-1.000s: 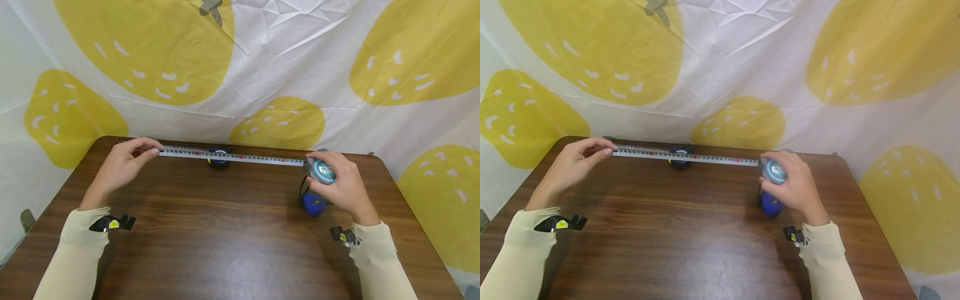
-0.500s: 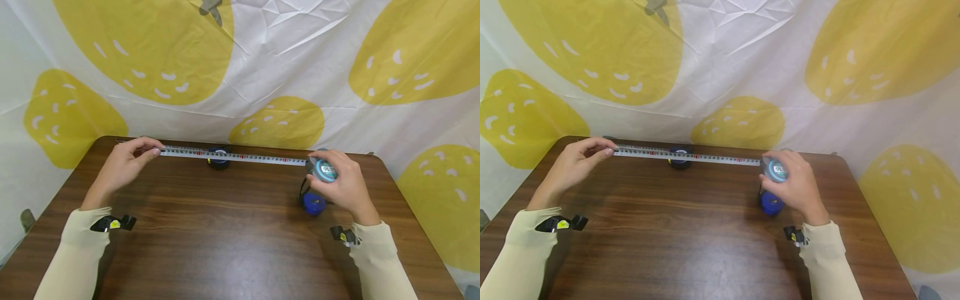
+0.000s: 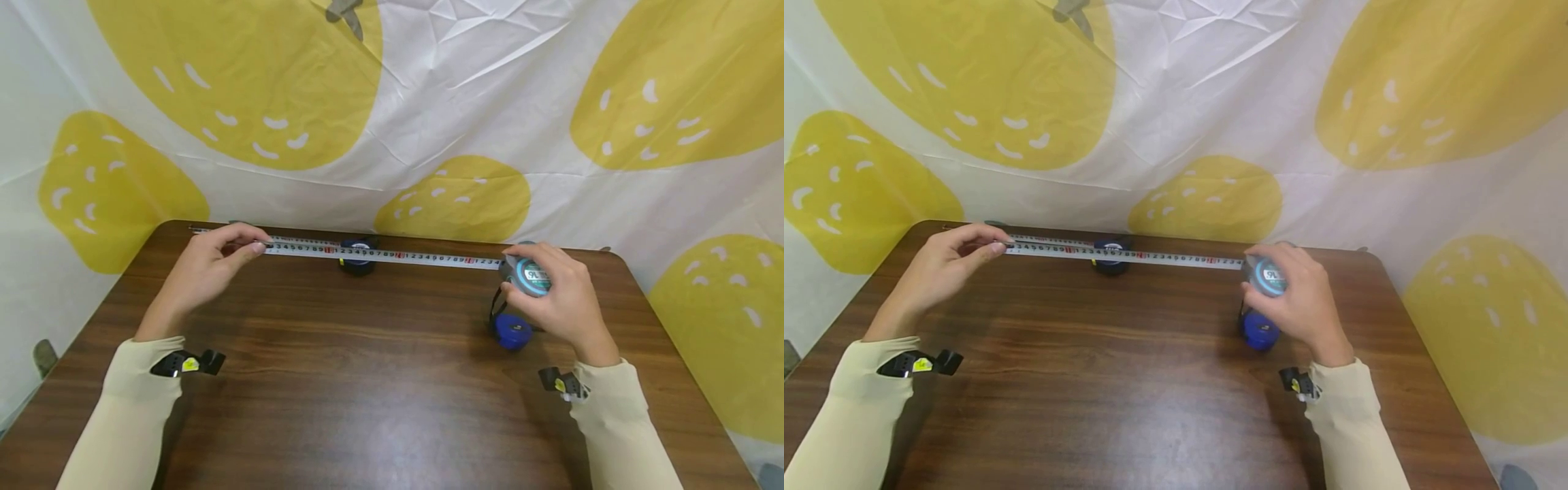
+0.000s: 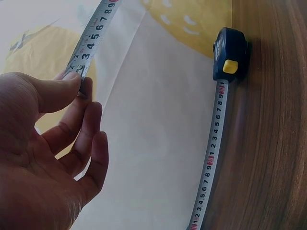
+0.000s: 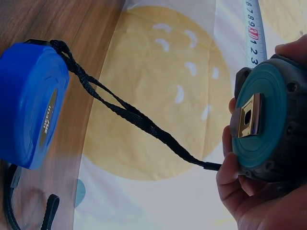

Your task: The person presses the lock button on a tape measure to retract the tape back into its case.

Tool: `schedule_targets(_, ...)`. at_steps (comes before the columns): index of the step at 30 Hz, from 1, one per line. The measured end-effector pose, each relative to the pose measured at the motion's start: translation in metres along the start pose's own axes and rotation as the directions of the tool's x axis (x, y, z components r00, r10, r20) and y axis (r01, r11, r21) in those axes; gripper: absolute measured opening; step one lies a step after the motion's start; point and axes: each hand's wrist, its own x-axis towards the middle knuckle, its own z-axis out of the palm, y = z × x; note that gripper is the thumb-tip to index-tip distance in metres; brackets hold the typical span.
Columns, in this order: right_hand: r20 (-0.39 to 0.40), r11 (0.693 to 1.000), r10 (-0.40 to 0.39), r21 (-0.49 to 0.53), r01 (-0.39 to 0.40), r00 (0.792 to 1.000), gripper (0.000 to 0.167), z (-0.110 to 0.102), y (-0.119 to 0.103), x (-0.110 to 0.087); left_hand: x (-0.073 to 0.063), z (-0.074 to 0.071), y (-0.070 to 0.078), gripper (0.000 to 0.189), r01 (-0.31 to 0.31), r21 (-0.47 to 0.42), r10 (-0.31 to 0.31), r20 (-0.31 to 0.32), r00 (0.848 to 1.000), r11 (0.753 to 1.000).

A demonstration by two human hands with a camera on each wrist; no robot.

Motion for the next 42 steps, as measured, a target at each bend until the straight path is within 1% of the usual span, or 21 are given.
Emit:
schedule_targets(14, -0.03, 0.999, -0.027, -0.027, 0.026, 0.999, 0.044, -0.001, -0.001, 0.001, -0.001, 0.0, 0.004, 0.016, -0.006, -0.015, 0.006, 0.0, 1.0, 1.0)
schedule_targets(35, -0.004, 1.0, 0.0, -0.019, 0.0, 1.0, 0.044, -0.001, -0.012, -0.001, 0.0, 0.007, 0.012, 0.014, -0.05, -0.03, 0.05, 0.0, 0.999, 0.998)
schedule_targets(42, 0.001, 1.0, -0.004, -0.016, 0.004, 1.0, 0.044, 0.0, -0.017, -0.001, -0.001, 0.009, 0.015, 0.013, -0.088, -0.038, 0.087, -0.013, 0.996, 0.995)
